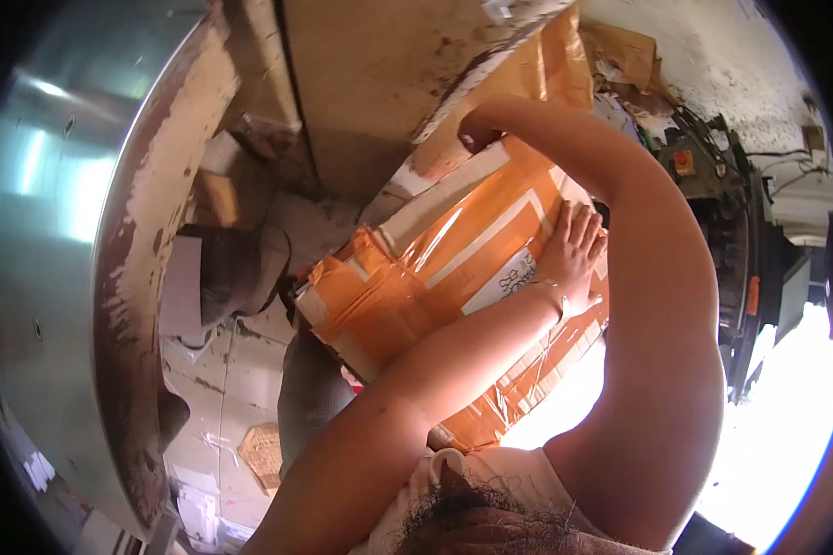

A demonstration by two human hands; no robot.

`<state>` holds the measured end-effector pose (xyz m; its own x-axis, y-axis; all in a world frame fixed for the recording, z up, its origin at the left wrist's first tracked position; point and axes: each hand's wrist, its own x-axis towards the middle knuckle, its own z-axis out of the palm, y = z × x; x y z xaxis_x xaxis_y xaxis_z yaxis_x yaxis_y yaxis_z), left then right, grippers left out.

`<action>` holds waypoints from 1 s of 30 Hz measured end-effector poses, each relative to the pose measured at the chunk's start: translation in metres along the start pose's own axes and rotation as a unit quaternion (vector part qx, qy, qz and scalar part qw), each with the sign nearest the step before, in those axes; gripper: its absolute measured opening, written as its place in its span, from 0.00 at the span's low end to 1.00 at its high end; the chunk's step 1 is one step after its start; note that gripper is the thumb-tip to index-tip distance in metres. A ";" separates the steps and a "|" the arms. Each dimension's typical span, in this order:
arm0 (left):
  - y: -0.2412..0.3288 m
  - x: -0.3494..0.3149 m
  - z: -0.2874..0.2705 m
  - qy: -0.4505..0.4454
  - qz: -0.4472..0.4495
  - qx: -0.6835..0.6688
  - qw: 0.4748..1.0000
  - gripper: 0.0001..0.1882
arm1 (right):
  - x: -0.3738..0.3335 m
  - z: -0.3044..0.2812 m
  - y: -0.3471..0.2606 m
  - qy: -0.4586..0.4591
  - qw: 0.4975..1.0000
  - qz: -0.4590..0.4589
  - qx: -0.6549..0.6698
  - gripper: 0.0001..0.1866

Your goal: The person packs books into a cardboard box, folds the flaps shut, and seals the box with adhesive tape by hand.

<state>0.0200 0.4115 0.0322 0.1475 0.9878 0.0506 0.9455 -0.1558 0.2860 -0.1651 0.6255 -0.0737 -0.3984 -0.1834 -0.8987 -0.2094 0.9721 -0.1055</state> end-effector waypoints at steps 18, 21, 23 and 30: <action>0.018 0.002 -0.013 0.002 0.020 -0.015 1.000 0.46 | -0.114 -0.037 -0.050 0.002 0.966 0.170 0.194 0.39; 0.022 0.007 -0.019 0.003 0.039 -0.031 0.999 0.47 | -0.170 -0.022 -0.091 0.142 0.953 0.201 0.177 0.49; 0.022 0.009 -0.017 0.000 0.025 -0.033 0.999 0.48 | -0.169 -0.022 -0.099 0.116 0.935 0.240 0.234 0.54; 0.018 0.008 -0.022 0.007 0.000 -0.032 0.999 0.50 | -0.157 -0.028 -0.113 0.146 0.925 0.213 0.278 0.59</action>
<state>0.0313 0.4161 0.0590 0.1433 0.9877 0.0630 0.9251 -0.1563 0.3461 -0.1040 0.5402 0.0917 -0.5809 0.2807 -0.7640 0.4811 0.8756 -0.0441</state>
